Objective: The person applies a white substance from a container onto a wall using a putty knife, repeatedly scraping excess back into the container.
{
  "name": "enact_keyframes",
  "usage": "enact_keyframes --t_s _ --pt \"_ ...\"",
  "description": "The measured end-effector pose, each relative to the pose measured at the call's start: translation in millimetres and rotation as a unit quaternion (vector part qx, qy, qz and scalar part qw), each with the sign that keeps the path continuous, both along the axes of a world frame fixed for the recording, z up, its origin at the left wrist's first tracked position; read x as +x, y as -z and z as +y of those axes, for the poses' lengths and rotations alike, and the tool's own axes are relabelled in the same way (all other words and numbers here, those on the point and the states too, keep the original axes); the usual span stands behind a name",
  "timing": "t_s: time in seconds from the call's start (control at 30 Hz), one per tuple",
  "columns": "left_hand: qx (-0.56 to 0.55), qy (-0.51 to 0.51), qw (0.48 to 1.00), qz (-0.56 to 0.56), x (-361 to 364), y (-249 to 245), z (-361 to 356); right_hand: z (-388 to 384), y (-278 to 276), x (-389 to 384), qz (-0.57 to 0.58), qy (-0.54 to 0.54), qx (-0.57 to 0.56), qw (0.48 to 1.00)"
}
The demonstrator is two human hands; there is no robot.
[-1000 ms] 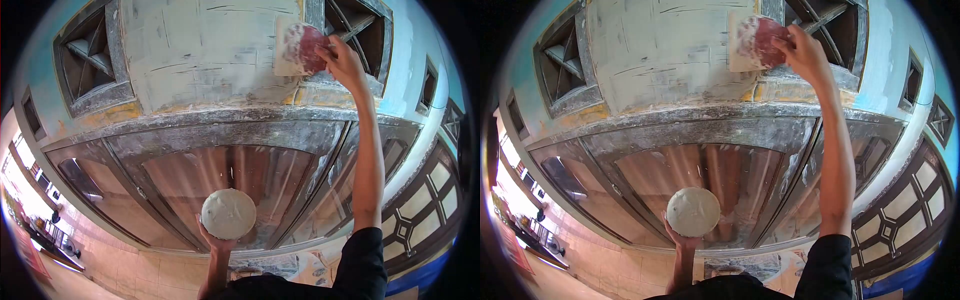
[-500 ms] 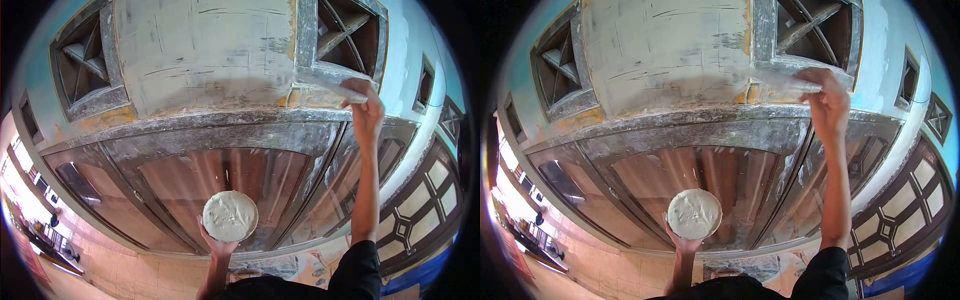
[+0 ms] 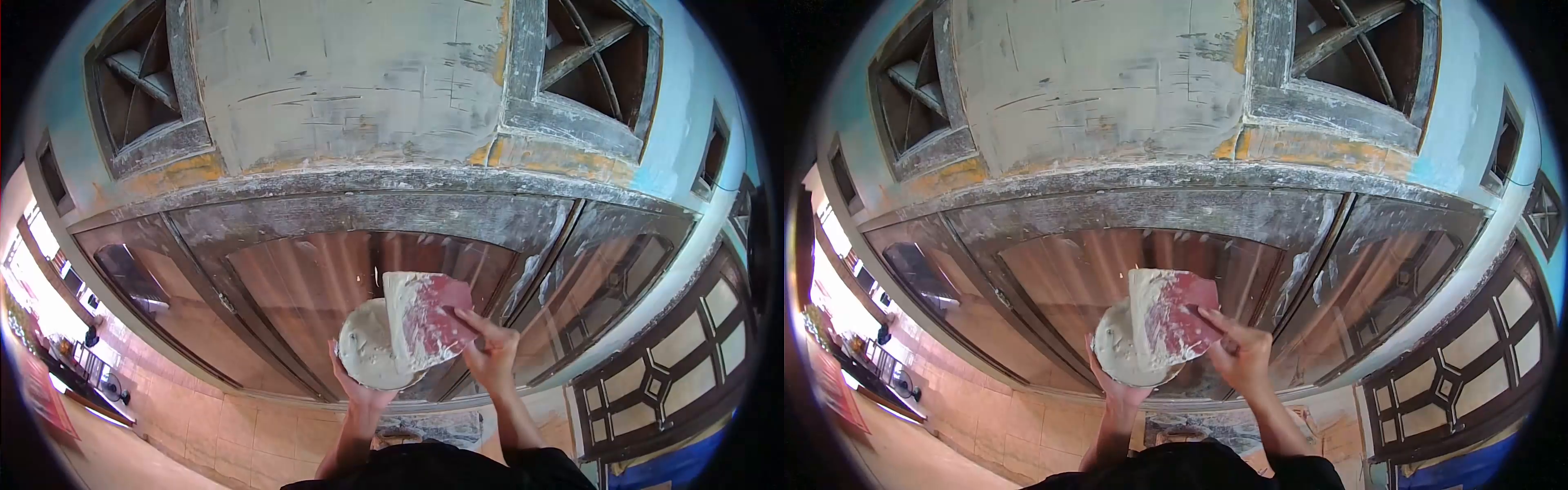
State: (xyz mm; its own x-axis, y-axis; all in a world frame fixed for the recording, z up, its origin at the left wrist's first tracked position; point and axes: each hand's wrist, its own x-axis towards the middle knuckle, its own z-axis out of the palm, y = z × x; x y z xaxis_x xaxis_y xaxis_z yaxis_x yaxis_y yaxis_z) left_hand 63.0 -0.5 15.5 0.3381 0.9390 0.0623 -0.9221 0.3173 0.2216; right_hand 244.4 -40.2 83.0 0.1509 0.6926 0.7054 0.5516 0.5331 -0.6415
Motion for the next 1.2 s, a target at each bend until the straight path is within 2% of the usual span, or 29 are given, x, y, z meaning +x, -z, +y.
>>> enact_keyframes --t_s 0.03,0.07,0.13,0.17,0.23,0.27,0.3,0.33,0.37,0.4,0.47,0.5,0.6,0.67,0.73,0.8,0.9,0.93,0.97,1.0,1.07,1.1,1.17,1.2 --pt "-0.001 0.008 1.0 -0.004 1.4 -3.0 -0.6 -3.1 6.9 -3.2 0.056 -0.024 -0.03 0.998" --pt "0.0 0.006 1.0 -0.004 2.9 -2.0 0.6 -6.4 11.3 -3.0 0.056 -0.025 -0.029 0.998" --pt "-0.03 0.005 0.999 -0.027 4.5 1.7 1.7 -11.7 17.3 -0.9 0.177 -0.113 -0.083 0.974" --pt "-0.029 0.003 0.999 -0.028 4.2 2.1 1.6 -10.5 24.1 1.3 0.176 -0.115 -0.083 0.974" --pt "-0.014 0.034 0.999 -0.032 3.7 2.7 1.0 -3.7 29.1 1.9 0.271 -0.157 -0.055 0.948" --pt "-0.014 0.034 0.999 -0.032 4.7 5.0 1.9 -2.9 29.6 1.5 0.271 -0.157 -0.056 0.948" --pt "-0.026 0.026 0.999 -0.035 6.8 8.5 4.1 -2.1 29.6 0.0 0.308 -0.135 -0.105 0.936" --pt "-0.039 0.018 0.998 -0.038 8.1 11.6 5.4 -1.8 26.7 -2.9 0.345 -0.111 -0.154 0.919" --pt "-0.038 0.019 0.998 -0.038 8.8 13.9 6.2 2.3 30.9 -2.8 0.429 -0.141 -0.154 0.879" --pt "-0.04 0.01 0.999 -0.033 9.1 15.9 7.0 3.7 30.3 -2.6 0.429 -0.141 -0.153 0.879" --pt "-0.039 0.004 0.999 -0.029 7.8 16.7 7.8 8.0 26.9 -0.4 0.566 -0.222 -0.096 0.789" --pt "-0.051 -0.002 0.998 -0.028 6.5 15.3 7.1 10.4 21.3 2.1 0.565 -0.221 -0.091 0.79" --pt "-0.054 -0.021 0.998 -0.008 4.4 15.7 6.5 14.4 -15.3 9.5 0.526 -0.295 -0.005 0.798" --pt "-0.056 -0.019 0.998 -0.008 1.3 18.8 8.1 17.9 -50.6 9.3 0.489 -0.204 0.042 0.847" --pt "-0.052 -0.02 0.998 0.004 -0.3 18.9 7.8 22.7 -76.6 26.0 0.405 -0.192 0.049 0.893" --pt "-0.047 -0.02 0.999 0.016 -2.1 19.4 8.0 29.7 -93.8 53.0 0.37 -0.195 0.071 0.906" --pt "-0.029 -0.028 0.999 0.03 -5.5 23.8 7.3 43.6 -145.6 83.6 0.297 -0.08 0.127 0.943" --pt "-0.025 -0.059 0.995 0.075 -6.9 26.5 7.0 51.3 -161.2 97.2 0.251 -0.025 0.133 0.958" --pt "-0.021 -0.09 0.988 0.121 -7.7 27.6 6.9 57.7 -181.0 96.0 0.245 -0.005 0.16 0.956" --pt "-0.018 -0.089 0.989 0.12 -7.9 25.5 7.4 60.8 -202.4 94.2 0.238 0.015 0.187 0.953" --pt "-0.024 -0.052 0.997 0.051 -7.7 20.7 7.6 64.6 -239.2 108.1 0.07 -0.02 0.18 0.981" --pt "-0.022 -0.05 0.997 0.051 -7.9 20.5 8.0 67.1 -253.5 116.1 0.07 -0.018 0.182 0.981" --pt "-0.012 -0.03 0.999 0.038 -9.3 21.6 8.0 71.1 -272.7 127.7 -0.046 0.012 0.074 0.996" --pt "-0.013 -0.029 0.999 0.039 -9.4 24.3 8.6 73.2 -272.8 128.2 -0.046 0.013 0.073 0.996"
